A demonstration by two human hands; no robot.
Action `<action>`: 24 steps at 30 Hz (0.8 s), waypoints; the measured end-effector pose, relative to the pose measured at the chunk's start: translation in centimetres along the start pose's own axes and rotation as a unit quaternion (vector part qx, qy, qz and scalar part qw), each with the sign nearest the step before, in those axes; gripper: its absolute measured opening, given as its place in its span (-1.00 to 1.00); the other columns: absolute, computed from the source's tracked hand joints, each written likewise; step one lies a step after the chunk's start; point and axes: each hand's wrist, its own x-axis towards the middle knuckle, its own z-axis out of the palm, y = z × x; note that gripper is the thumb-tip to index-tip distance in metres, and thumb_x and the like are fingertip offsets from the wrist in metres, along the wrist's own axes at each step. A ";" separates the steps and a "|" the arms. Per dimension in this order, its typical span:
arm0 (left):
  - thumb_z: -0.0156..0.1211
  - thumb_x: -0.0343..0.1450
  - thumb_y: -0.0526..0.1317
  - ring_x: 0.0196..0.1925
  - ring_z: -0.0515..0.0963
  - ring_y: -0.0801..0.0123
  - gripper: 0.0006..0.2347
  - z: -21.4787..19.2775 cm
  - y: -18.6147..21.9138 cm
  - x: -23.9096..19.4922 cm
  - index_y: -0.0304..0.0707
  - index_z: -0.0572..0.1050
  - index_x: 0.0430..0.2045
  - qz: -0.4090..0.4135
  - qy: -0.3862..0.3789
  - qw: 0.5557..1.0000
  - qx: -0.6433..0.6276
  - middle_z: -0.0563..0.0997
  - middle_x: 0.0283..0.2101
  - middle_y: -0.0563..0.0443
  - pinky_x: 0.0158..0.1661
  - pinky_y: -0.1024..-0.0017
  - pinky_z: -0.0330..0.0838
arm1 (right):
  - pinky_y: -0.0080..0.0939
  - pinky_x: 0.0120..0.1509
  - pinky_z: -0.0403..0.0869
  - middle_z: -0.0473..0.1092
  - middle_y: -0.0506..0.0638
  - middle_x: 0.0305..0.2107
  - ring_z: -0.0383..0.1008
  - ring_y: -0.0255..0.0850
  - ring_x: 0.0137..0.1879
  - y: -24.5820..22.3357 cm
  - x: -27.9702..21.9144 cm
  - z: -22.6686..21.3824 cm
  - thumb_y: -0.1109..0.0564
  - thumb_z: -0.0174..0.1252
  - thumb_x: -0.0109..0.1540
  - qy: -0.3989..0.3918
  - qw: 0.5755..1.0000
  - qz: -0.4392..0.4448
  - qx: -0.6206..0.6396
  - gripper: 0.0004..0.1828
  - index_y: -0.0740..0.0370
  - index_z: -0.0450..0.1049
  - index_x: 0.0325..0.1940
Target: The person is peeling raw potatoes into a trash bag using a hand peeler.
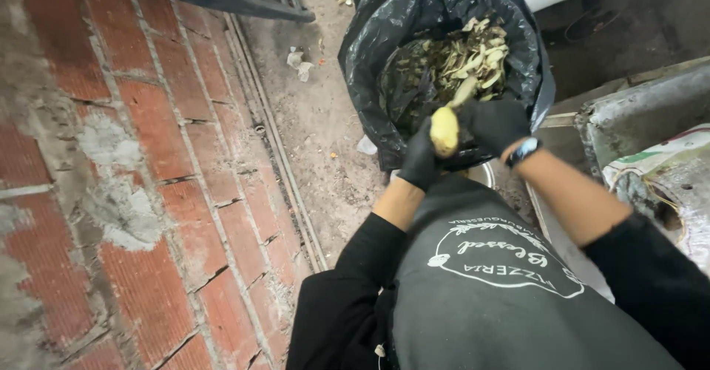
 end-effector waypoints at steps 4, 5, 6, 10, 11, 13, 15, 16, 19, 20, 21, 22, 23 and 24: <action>-0.08 0.60 0.05 -0.10 0.65 0.23 -0.58 3.7 0.9 -3.0 -0.32 0.43 0.15 -0.014 0.006 1.000 -0.013 0.64 -0.04 -0.09 -0.09 0.27 0.59 | 0.16 -0.19 0.46 0.55 0.12 -0.42 0.57 0.13 -0.31 2.7 1.6 4.2 -0.28 -0.11 0.42 -0.014 0.995 -0.017 0.093 -0.52 -0.02 0.60 -0.21; -0.04 0.60 0.04 -0.11 0.65 0.24 -0.60 3.8 1.2 -3.1 -0.31 0.44 0.15 -0.024 0.001 0.999 -0.030 0.63 -0.05 -0.08 -0.09 0.27 0.59 | 0.18 -0.20 0.46 0.55 0.14 -0.41 0.56 0.16 -0.31 3.0 1.5 4.4 -0.21 -0.13 0.40 0.024 0.990 -0.044 0.133 -0.56 0.00 0.60 -0.22; 0.00 0.61 0.03 -0.12 0.65 0.25 -0.61 4.0 1.4 -3.0 -0.30 0.44 0.15 -0.030 -0.005 0.998 -0.050 0.63 -0.06 -0.08 -0.09 0.27 0.60 | 0.21 -0.21 0.45 0.54 0.17 -0.39 0.54 0.20 -0.31 3.4 1.6 4.6 -0.13 -0.14 0.37 0.061 0.980 -0.075 0.172 -0.58 0.02 0.60 -0.24; 0.02 0.61 0.01 -0.15 0.66 0.24 -0.62 -1.3 1.7 0.5 -0.34 0.44 0.14 -0.001 -0.004 0.997 -0.078 0.63 -0.07 -0.11 -0.11 0.29 0.60 | 0.22 -0.17 0.42 0.52 0.20 -0.40 0.54 0.21 -0.28 2.6 -1.9 3.5 -0.14 -0.12 0.49 0.019 0.983 0.020 0.180 -0.54 0.07 0.58 -0.26; 0.00 0.61 0.00 -0.15 0.66 0.24 -0.62 -2.5 1.7 1.6 -0.36 0.45 0.13 0.014 0.023 0.997 -0.072 0.64 -0.06 -0.11 -0.11 0.30 0.60 | 0.19 -0.16 0.44 0.52 0.19 -0.39 0.54 0.18 -0.27 2.3 -2.8 3.0 -0.13 -0.09 0.49 0.036 0.979 0.004 0.200 -0.58 0.06 0.58 -0.24; -0.01 0.60 -0.01 -0.16 0.67 0.23 -0.62 -3.9 1.6 2.6 -0.38 0.45 0.11 0.025 0.050 0.996 -0.068 0.64 -0.06 -0.12 -0.11 0.31 0.61 | 0.16 -0.15 0.45 0.52 0.18 -0.38 0.55 0.16 -0.26 1.3 -4.1 1.0 -0.11 -0.05 0.49 0.051 0.974 -0.009 0.218 -0.62 0.05 0.57 -0.22; -0.08 0.61 -0.02 -0.16 0.67 0.21 -0.62 -4.1 1.3 2.8 -0.40 0.45 0.10 0.012 0.046 0.996 -0.079 0.64 -0.06 -0.14 -0.11 0.29 0.62 | 0.11 -0.18 0.46 0.54 0.14 -0.25 0.55 0.11 -0.24 -0.1 -4.6 -2.0 -0.05 0.00 0.28 0.191 0.941 -0.176 0.217 -0.72 0.04 0.58 -0.12; -0.08 0.61 -0.02 -0.16 0.67 0.21 -0.62 -5.6 0.3 3.6 -0.40 0.45 0.10 0.009 0.045 0.996 -0.079 0.64 -0.06 -0.14 -0.11 0.29 0.62 | 0.11 -0.18 0.46 0.54 0.14 -0.25 0.55 0.11 -0.24 -0.1 -4.3 -1.7 -0.05 0.00 0.28 0.191 0.942 -0.174 0.216 -0.72 0.04 0.58 -0.12; -0.11 0.68 -0.04 -0.16 0.67 0.20 -0.62 -7.7 -0.9 4.2 -0.44 0.44 0.15 0.007 -0.044 0.994 -0.099 0.64 -0.05 -0.18 -0.16 0.31 0.60 | 0.10 -0.23 0.46 0.53 0.03 -0.40 0.56 0.05 -0.30 -0.1 -2.2 -0.8 -0.08 0.04 0.39 0.065 0.984 -0.117 0.122 -0.75 -0.08 0.60 -0.24; -0.11 0.67 -0.04 -0.17 0.67 0.18 -0.62 -6.8 -0.7 3.3 -0.43 0.44 0.15 -0.010 -0.042 0.995 -0.085 0.64 -0.05 -0.19 -0.17 0.29 0.60 | 0.11 -0.29 0.45 0.55 0.03 -0.40 0.56 0.07 -0.32 0.1 -1.4 -0.4 -0.09 0.06 0.32 0.070 0.981 -0.128 0.125 -0.76 -0.08 0.62 -0.21; -0.11 0.66 -0.03 -0.18 0.67 0.16 -0.61 -5.8 -0.5 2.5 -0.42 0.44 0.16 -0.027 -0.041 0.996 -0.070 0.64 -0.06 -0.19 -0.19 0.28 0.59 | 0.13 -0.36 0.44 0.56 0.04 -0.39 0.56 0.08 -0.35 0.3 -0.6 -0.1 -0.10 0.07 0.26 0.074 0.979 -0.140 0.129 -0.75 -0.09 0.65 -0.18; -0.11 0.66 -0.03 -0.18 0.67 0.16 -0.61 -3.9 -0.7 1.4 -0.42 0.44 0.16 -0.029 -0.042 0.996 -0.069 0.64 -0.06 -0.19 -0.19 0.28 0.59 | 0.13 -0.36 0.44 0.56 0.04 -0.39 0.56 0.08 -0.35 1.4 0.0 2.1 -0.10 0.07 0.26 0.075 0.979 -0.137 0.130 -0.75 -0.09 0.65 -0.18; -0.10 0.63 -0.01 -0.17 0.67 0.15 -0.61 -1.9 -0.9 0.3 -0.39 0.44 0.14 -0.049 -0.029 0.997 -0.053 0.64 -0.05 -0.19 -0.17 0.24 0.60 | 0.11 -0.25 0.46 0.56 0.05 -0.37 0.56 0.07 -0.32 2.5 0.7 4.2 -0.15 0.05 0.33 0.061 0.989 -0.099 0.095 -0.72 -0.07 0.63 -0.20; -0.09 0.60 0.00 -0.17 0.67 0.13 -0.60 -0.2 -0.6 -1.0 -0.37 0.43 0.13 -0.066 -0.014 0.997 -0.035 0.63 -0.05 -0.19 -0.14 0.21 0.61 | 0.09 -0.15 0.49 0.56 0.05 -0.35 0.56 0.06 -0.28 3.1 1.7 6.4 -0.20 0.04 0.40 0.048 0.995 -0.062 0.062 -0.67 -0.05 0.61 -0.21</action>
